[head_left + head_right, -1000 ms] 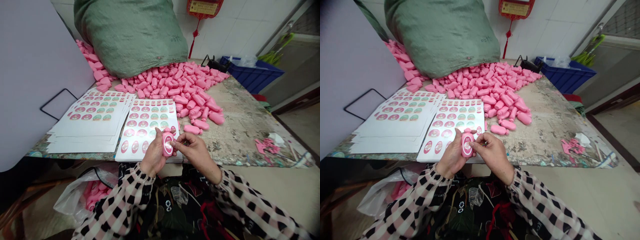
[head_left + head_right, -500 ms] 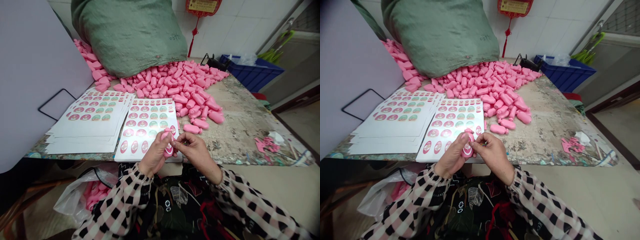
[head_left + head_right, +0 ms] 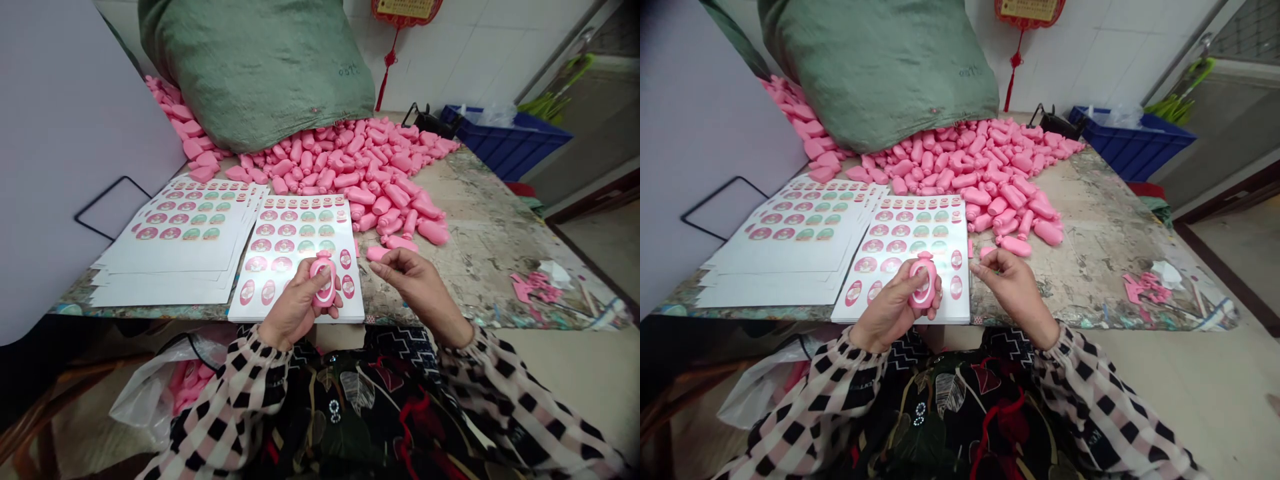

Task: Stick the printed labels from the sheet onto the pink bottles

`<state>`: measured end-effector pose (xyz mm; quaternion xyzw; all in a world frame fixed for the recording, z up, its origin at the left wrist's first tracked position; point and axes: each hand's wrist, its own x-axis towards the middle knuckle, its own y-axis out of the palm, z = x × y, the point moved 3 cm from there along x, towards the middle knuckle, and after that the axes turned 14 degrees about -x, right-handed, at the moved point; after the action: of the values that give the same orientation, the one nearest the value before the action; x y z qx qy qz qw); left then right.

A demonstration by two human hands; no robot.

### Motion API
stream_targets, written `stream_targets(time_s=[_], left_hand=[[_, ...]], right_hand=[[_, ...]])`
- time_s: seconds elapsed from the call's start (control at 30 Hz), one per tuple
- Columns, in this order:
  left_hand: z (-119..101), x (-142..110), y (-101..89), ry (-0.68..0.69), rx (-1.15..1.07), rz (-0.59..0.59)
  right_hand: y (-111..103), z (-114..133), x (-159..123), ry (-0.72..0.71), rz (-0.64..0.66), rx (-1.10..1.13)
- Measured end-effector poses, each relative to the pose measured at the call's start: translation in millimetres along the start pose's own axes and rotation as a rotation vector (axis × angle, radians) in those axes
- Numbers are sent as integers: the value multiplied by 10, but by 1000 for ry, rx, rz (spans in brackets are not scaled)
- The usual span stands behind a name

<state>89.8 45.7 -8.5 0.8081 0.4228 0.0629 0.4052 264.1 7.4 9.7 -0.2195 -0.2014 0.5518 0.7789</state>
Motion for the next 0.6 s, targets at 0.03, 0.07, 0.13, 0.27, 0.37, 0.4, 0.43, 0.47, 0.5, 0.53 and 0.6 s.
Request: stream_targets(time_s=[0.03, 0.07, 0.13, 0.27, 0.37, 0.4, 0.43, 0.47, 0.5, 0.53, 0.6], left_hand=[[6, -2, 8, -18, 3, 11], [26, -4, 24, -47, -1, 29], [92, -13, 70, -121, -25, 79], [197, -50, 121, -199, -67, 159], [212, -76, 81, -226, -107, 165], [211, -82, 62, -236, -125, 165], [211, -87, 43, -244, -143, 167], [210, -91, 28, -252, -162, 171], [210, -95, 15, -263, -182, 177], [211, -98, 5, -274, -205, 182], [209, -108, -13, -293, -255, 186]], right_hand=[[9, 14, 5, 17, -19, 50], [41, 32, 0, 31, -32, 86], [164, 65, -29, 53, -31, 128], [453, 62, -92, 114, 112, 287], [530, 26, -101, 120, 172, 398], [533, 17, -101, 109, 176, 411], [531, 11, -102, 96, 182, 417], [530, 9, -106, 83, 193, 417], [529, 10, -114, 72, 208, 411], [530, 15, -124, 65, 228, 400], [531, 31, -150, 57, 273, 377]])
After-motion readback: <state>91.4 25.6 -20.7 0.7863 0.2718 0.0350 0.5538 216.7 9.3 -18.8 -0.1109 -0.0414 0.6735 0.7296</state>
